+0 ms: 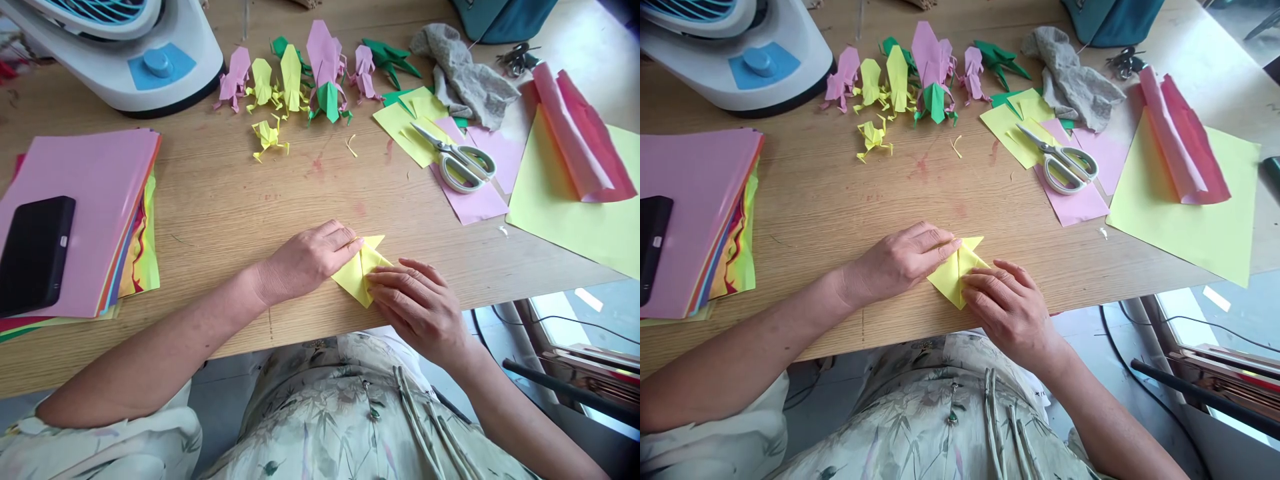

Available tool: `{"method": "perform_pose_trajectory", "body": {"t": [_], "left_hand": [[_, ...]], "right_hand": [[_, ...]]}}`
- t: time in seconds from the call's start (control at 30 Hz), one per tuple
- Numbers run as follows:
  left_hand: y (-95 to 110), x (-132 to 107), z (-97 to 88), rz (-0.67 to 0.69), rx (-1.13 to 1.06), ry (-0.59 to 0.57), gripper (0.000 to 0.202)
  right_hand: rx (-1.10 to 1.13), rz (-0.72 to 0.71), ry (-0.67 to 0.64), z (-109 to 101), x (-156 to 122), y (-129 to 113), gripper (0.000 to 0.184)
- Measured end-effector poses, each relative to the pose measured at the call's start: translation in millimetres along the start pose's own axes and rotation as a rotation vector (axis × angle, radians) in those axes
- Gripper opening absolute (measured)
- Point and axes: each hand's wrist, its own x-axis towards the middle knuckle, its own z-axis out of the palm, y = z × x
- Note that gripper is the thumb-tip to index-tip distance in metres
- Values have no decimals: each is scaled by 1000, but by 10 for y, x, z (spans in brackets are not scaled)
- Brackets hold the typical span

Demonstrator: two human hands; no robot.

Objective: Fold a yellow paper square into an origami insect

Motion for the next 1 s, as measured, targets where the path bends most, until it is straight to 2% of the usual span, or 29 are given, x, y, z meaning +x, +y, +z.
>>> {"method": "perform_pose_trajectory", "body": {"t": [0.4,1.0], "left_hand": [[1,-4,-3,-7,-1,-16,27],[0,-1,-10,8,19,5,28]], "right_hand": [[-23,-16,-73,-55,-14,-4,19],[2,-28,-84,-87,-20,-36,12]]}}
